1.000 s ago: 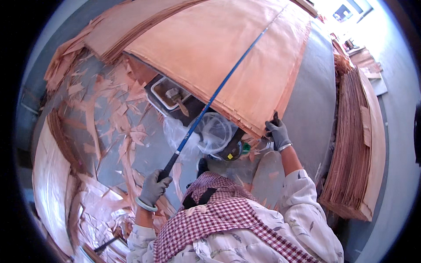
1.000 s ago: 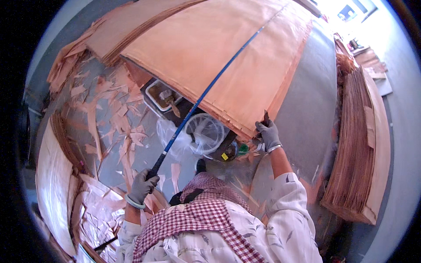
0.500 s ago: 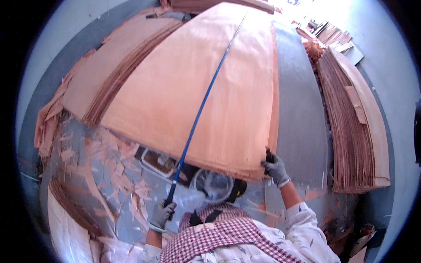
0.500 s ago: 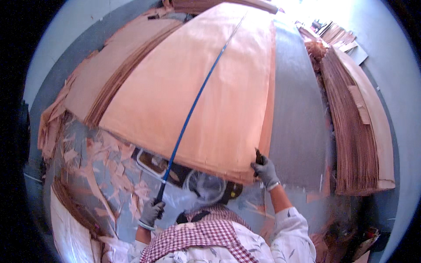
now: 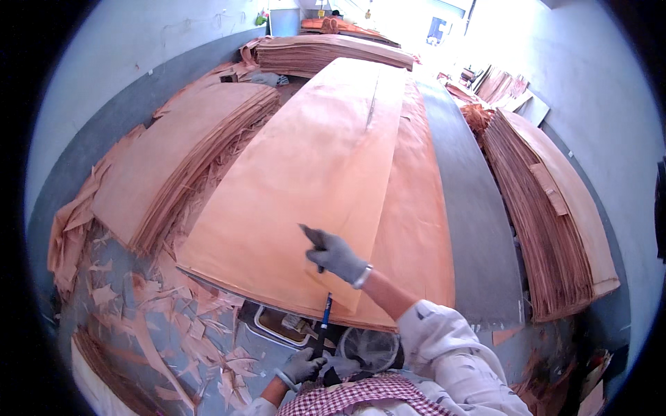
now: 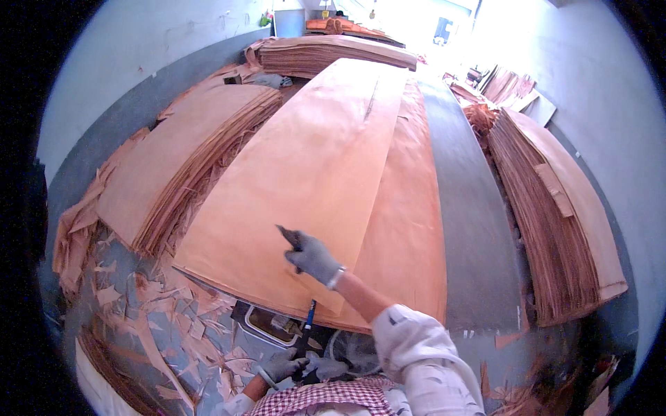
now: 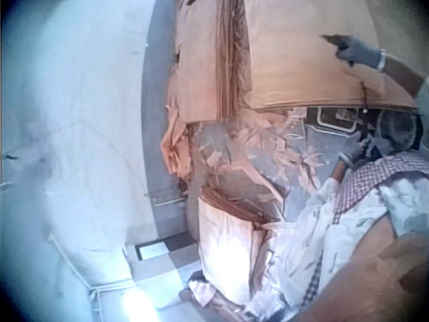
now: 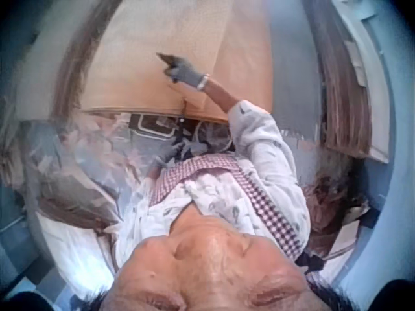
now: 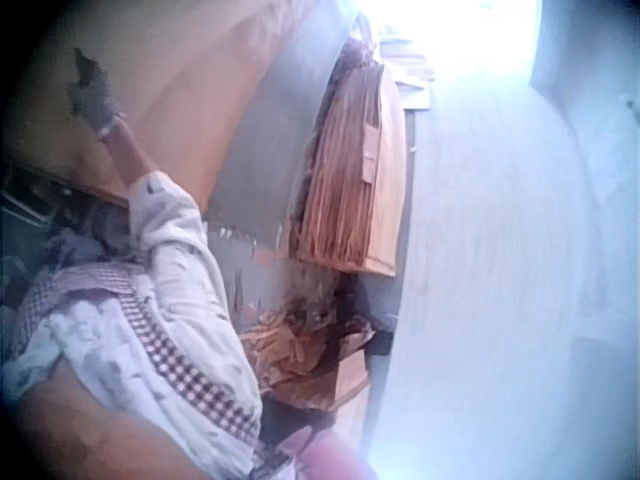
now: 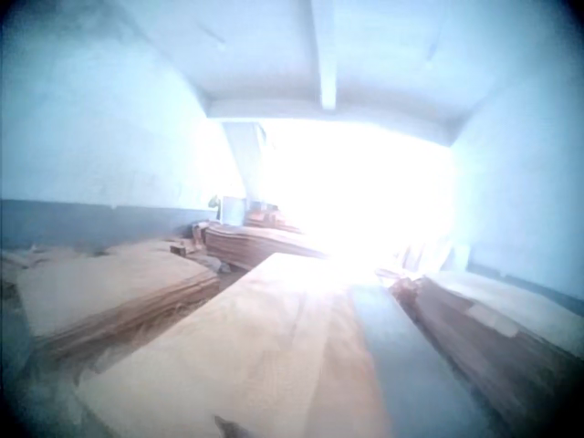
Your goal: The person prepares large sheets of wood veneer by lifting and aligning them on a stack, applying strips of tape along a seam, and using a small blade to trim tape or veneer edges.
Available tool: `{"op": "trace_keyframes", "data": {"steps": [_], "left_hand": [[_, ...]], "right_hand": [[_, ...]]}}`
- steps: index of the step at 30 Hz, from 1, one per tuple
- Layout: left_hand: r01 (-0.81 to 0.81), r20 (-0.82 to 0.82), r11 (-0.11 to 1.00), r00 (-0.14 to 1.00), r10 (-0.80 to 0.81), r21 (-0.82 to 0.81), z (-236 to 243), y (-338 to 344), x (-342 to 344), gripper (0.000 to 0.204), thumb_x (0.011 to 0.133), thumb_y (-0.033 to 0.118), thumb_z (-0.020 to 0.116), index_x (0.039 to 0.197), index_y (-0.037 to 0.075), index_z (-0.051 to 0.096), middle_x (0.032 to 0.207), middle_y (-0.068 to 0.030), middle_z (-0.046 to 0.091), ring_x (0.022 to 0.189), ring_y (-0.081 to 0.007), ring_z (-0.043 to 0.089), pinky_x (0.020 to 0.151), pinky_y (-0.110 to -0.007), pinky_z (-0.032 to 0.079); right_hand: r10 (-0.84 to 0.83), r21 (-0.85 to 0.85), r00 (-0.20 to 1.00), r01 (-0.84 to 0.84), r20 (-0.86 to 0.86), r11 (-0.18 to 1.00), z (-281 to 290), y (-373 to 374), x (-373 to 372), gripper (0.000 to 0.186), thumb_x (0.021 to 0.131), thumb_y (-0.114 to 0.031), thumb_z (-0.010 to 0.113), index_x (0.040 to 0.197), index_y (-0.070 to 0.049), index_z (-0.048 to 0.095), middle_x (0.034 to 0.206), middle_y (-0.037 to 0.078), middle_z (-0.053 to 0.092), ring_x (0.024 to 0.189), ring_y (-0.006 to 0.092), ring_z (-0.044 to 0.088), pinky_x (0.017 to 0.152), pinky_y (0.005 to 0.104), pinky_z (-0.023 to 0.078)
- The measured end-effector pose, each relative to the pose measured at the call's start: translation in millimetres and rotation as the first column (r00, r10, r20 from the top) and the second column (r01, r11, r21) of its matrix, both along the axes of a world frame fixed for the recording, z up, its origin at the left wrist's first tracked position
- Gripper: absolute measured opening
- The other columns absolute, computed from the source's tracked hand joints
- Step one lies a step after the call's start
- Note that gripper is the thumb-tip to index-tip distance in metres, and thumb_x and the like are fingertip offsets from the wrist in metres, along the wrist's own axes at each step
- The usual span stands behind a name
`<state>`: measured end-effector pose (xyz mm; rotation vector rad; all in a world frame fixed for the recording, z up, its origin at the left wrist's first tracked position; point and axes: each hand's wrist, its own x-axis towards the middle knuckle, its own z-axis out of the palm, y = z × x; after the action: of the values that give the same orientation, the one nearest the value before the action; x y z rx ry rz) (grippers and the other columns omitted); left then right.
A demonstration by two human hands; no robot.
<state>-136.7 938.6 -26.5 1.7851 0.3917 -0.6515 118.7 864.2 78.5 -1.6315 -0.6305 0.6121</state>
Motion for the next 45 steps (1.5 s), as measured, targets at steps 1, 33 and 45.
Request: {"op": "trace_keyframes", "data": {"steps": [1,33,45], "left_hand": [[0.035,0.066,0.999,0.997,-0.033,-0.041,-33,13,-4,0.028,0.084,0.029,0.062,0.093,0.003,0.059,0.072,-0.0073,0.061,0.059,-0.014,0.056,0.054,-0.032,0.046],[-0.21,0.07,0.58,0.904,0.423,-0.787,41,14,-5,0.044,0.093,0.036,0.049,0.117,0.0,0.051,0.104,-0.0155,0.062,0.089,-0.0276,0.063,0.08,-0.041,0.051],[-0.338,0.002,0.16,0.423,0.906,-0.928,-10,134,-11,0.049,0.087,0.041,0.056,0.123,0.009,0.049,0.119,-0.0069,0.058,0.109,-0.02,0.054,0.094,-0.037,0.043]], "right_hand": [[0.047,-0.012,0.999,-0.047,-0.013,0.999,9,35,-7,0.046,0.082,-0.011,0.06,0.124,0.001,0.045,0.083,0.006,0.055,0.061,0.0086,0.051,0.05,0.0235,0.047],[-0.149,0.391,0.749,0.491,-0.645,0.778,66,-181,-100,0.025,0.081,-0.026,0.064,0.096,-0.01,0.053,0.077,0.005,0.059,0.065,0.0183,0.061,0.054,0.0305,0.051],[-0.817,-0.17,0.53,0.805,-0.226,0.569,-86,-388,-80,0.021,0.072,-0.014,0.07,0.088,-0.003,0.061,0.067,0.005,0.058,0.048,0.0169,0.053,0.042,0.0279,0.041]]}}
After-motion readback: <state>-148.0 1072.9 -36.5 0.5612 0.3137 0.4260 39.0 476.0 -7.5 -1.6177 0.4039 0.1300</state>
